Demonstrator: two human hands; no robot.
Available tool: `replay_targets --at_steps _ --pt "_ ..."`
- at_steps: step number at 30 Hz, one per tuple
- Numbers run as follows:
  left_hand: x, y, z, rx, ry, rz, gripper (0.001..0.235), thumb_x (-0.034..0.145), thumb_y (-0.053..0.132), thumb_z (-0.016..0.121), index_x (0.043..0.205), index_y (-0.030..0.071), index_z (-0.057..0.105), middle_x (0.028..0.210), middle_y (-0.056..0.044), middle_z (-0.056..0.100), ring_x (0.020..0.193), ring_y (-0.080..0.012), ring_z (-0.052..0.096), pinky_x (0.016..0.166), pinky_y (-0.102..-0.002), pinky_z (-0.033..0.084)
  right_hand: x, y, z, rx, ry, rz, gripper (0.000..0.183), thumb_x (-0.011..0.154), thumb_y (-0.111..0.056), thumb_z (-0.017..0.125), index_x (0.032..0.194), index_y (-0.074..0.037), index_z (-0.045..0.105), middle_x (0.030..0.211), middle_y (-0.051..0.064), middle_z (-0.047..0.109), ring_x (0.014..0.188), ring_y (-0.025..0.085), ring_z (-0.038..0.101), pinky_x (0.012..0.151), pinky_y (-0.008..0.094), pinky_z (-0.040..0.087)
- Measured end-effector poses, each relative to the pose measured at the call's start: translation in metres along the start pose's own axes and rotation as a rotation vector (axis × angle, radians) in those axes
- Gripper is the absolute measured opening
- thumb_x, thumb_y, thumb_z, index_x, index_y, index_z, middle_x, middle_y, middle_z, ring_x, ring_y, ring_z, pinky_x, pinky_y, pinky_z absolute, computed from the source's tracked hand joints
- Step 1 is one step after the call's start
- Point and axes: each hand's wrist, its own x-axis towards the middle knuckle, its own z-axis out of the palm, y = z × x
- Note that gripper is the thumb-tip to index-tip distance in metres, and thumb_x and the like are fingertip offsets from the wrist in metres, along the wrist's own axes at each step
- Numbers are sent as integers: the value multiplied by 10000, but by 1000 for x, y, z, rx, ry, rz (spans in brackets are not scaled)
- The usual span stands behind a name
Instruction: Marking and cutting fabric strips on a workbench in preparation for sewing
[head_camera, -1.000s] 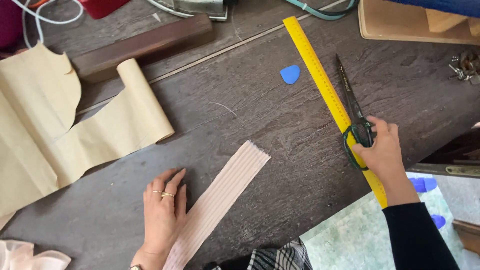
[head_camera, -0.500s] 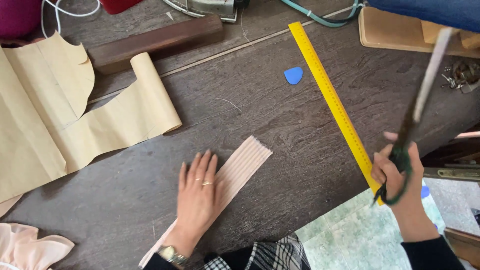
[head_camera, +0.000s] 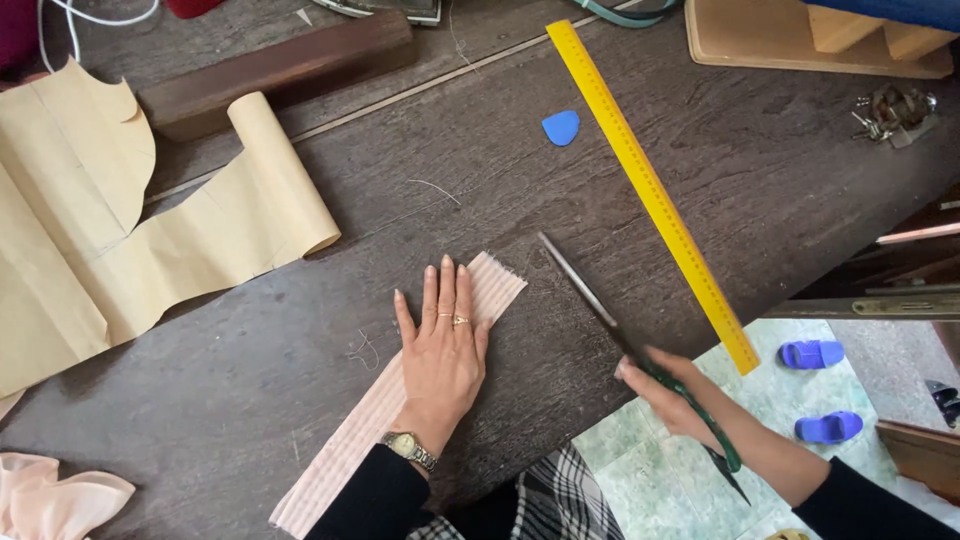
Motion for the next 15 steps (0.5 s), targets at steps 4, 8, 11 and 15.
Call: replay_targets --at_steps 4,8,11,15 --pt "-2 -1 13 31 13 -28 646 1006 426 252 1530 82 96 1609 -122 32 1477 -290 8 1143 -608 -4 1 -4 3 6 -23 -26 409 965 -227 500 1009 151 653 557 206 584 480 163 535 452 238 386" --pt "-2 -1 10 23 5 -28 635 1006 429 245 1529 92 114 1610 -111 48 1477 -276 24 1147 -600 15 3 -7 5 17 -87 -69 437 970 -302 470 929 110 608 529 175 532 429 164 478 396 254 355" --pt "-4 1 9 15 -1 -31 634 1005 431 249 1527 91 132 1610 -111 62 1478 -272 35 1147 -602 25 4 -7 8 24 -132 -91 464 974 -352 450 876 83 579 510 154 498 395 165 440 358 265 333" --pt "-1 1 10 15 -13 -40 635 1003 442 225 1528 98 127 1612 -106 51 1480 -274 26 1145 -612 25 8 -13 10 35 -200 -134 517 979 -428 420 796 42 535 481 122 447 344 165 384 302 281 301"
